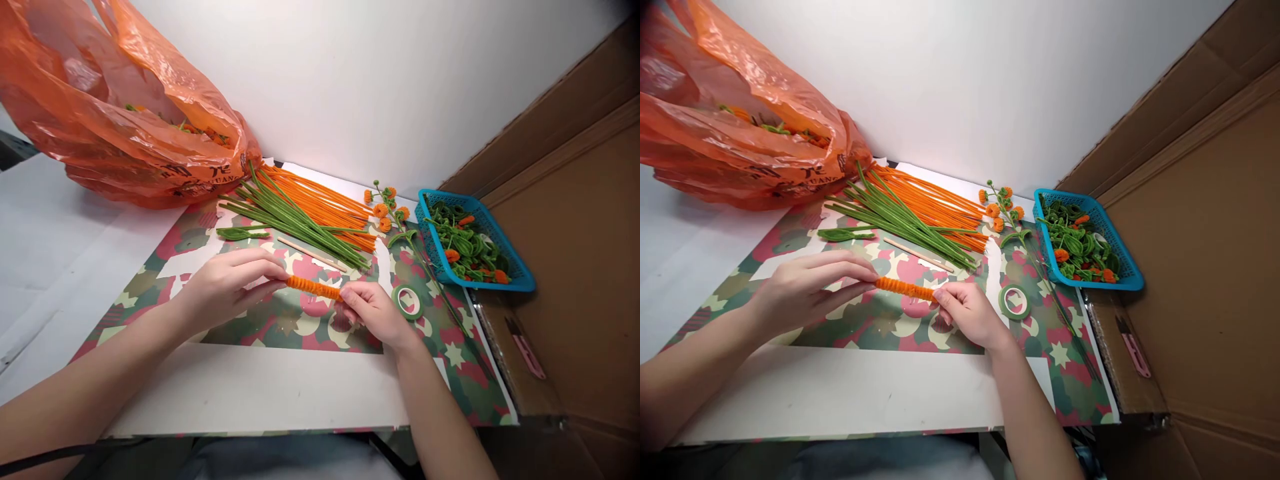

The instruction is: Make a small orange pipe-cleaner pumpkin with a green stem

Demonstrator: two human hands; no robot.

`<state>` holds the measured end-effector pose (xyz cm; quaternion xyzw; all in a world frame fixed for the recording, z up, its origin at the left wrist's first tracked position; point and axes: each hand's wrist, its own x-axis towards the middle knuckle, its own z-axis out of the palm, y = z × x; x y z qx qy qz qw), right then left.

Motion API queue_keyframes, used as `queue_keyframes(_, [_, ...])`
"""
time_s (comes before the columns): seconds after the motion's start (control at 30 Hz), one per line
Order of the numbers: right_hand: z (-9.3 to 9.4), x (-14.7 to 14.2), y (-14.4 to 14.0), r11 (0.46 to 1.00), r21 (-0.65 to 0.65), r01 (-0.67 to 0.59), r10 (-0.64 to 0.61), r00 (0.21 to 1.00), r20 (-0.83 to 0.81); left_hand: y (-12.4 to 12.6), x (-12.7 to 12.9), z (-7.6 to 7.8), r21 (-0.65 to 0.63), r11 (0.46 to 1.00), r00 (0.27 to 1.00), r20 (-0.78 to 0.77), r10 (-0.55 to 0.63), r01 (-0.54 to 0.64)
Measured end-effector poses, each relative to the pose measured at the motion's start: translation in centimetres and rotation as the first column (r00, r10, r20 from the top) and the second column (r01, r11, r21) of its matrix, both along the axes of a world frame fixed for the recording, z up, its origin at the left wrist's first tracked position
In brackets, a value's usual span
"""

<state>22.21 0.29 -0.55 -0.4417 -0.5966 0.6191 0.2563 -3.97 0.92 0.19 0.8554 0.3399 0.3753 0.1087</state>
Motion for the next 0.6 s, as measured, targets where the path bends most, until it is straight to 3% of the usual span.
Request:
queue_keyframes(0.2, [-0.1, -0.3, -0.4, 0.999, 0.03, 0.022, -0.024, 0.997, 0.078, -0.3, 0.5, -0.9, -0.173, 0.985, 0.999, -0.015, -0.031, 0.028])
queue_keyframes(0.33, [-0.2, -0.9, -0.7, 0.981, 0.19, -0.032, -0.002, 0.984, 0.176, -0.7, 1.1, -1.3, -0.231, 0.972, 0.999, 0.037, -0.025, 0.033])
queue_keyframes(0.4, [-0.3, -1.3, -0.8, 0.932, 0.356, -0.072, -0.026, 0.965, 0.262, -0.8, 1.4, -1.2, -0.279, 0.96, 0.999, 0.047, -0.007, 0.02])
queue_keyframes(0.5, [-0.8, -1.7, -0.9, 0.803, 0.58, -0.137, -0.089, 0.934, 0.345, -1.1, 1.8, -0.7, -0.407, 0.913, 0.997, 0.052, 0.053, -0.028])
queue_keyframes(0.6, [-1.6, -1.9, -0.9, 0.689, 0.703, -0.176, -0.129, 0.925, 0.358, -1.4, 2.1, -0.4, -0.596, 0.802, 0.986, 0.112, 0.12, -0.03])
